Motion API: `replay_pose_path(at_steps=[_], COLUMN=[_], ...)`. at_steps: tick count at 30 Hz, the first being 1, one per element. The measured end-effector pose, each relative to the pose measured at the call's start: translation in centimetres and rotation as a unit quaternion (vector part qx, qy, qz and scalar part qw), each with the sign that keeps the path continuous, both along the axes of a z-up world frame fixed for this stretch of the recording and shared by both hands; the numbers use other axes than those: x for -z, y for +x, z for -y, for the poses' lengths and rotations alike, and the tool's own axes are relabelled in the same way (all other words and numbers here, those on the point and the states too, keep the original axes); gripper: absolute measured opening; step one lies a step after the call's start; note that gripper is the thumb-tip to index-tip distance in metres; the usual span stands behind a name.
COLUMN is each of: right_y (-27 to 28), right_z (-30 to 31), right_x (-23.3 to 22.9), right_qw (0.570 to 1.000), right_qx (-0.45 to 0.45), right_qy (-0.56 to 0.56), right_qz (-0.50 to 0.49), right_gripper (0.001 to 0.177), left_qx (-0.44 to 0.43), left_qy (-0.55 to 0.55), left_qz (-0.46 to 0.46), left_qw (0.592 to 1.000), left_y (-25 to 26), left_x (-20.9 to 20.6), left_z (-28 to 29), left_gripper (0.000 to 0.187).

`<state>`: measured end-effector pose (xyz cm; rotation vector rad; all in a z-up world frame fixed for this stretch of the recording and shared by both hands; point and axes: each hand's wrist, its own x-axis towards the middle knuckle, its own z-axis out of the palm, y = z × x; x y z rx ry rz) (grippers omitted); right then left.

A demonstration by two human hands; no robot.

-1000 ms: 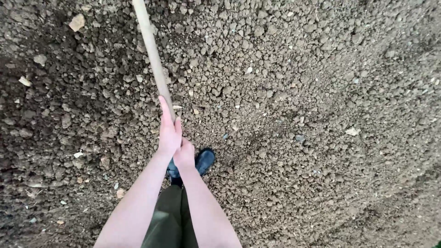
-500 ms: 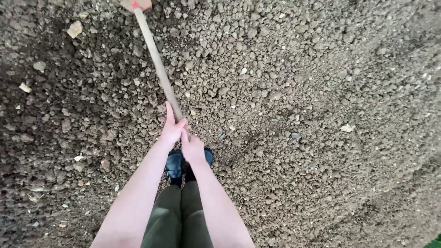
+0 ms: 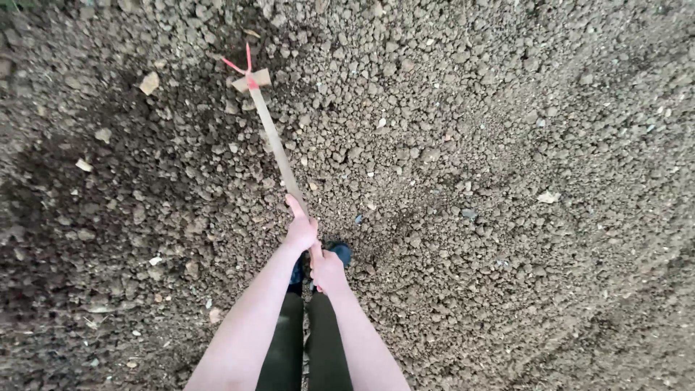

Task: The person uses a garden rake to break up and level a patch of soil. They repeatedly pull the rake across the ground to loosen clumps and smooth the surface, working methodically across the area.

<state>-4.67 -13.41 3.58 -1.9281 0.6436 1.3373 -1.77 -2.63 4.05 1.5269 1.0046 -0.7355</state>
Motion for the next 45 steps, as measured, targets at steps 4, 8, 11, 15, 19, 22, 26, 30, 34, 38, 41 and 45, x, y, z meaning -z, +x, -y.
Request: replay_pose_path(at_steps=[4,8,11,15,19,22,26,30,34,38,41,45], right_y=[1.3,0.7,0.1,2.5,7.1,10.8,15.4,13.7,15.0,16.7,18.4,18.8], right_z=[-1.2,-0.7,0.2,0.1,0.6,0.5,0.0,4.0,8.8,13.5,15.5,21.4], right_x=[-2.2,-1.7,-0.3,-1.3,2.2,3.1,0.8,10.5,11.5,6.9,-1.8,-2.0], right_qw=[0.998,0.991,0.982,0.962,0.952,0.947,0.964,0.992,0.995,0.983,0.987,0.976], right_qx=[-0.047,-0.109,-0.119,-0.126,-0.144,-0.164,-0.224,-0.112,-0.103,-0.182,-0.159,-0.212], right_qy=[0.014,0.005,0.013,0.034,0.046,0.089,0.034,-0.005,0.007,0.007,0.018,0.018], right_qz=[0.026,0.084,0.147,0.240,0.264,0.260,0.138,0.049,0.000,0.016,-0.006,0.045], right_gripper=[0.071,0.069,0.061,0.046,0.039,0.043,0.052,0.036,0.049,0.058,0.058,0.057], left_qx=[-0.189,-0.005,-0.021,-0.045,-0.076,-0.101,-0.047,0.004,-0.006,-0.073,-0.129,-0.193], left_qy=[-0.139,0.040,0.071,0.102,0.104,0.089,0.093,0.084,0.071,0.050,0.021,0.013], left_qz=[-0.041,0.075,0.106,0.154,0.165,0.189,0.100,0.019,0.017,0.002,-0.005,-0.016], left_qw=[0.971,0.996,0.992,0.982,0.978,0.973,0.989,0.996,0.997,0.996,0.991,0.981], left_y=[1.5,1.7,1.5,4.3,6.3,8.7,11.7,14.6,15.6,15.1,15.5,16.5], left_x=[-0.7,-6.5,-6.1,-8.1,0.8,4.3,9.5,3.4,2.4,3.9,2.3,-2.2], left_z=[-1.2,-1.7,-1.6,-1.2,-1.1,-0.5,1.2,3.1,5.6,10.5,14.0,18.1], left_gripper=[0.089,0.083,0.083,0.083,0.087,0.094,0.099,0.100,0.098,0.094,0.098,0.096])
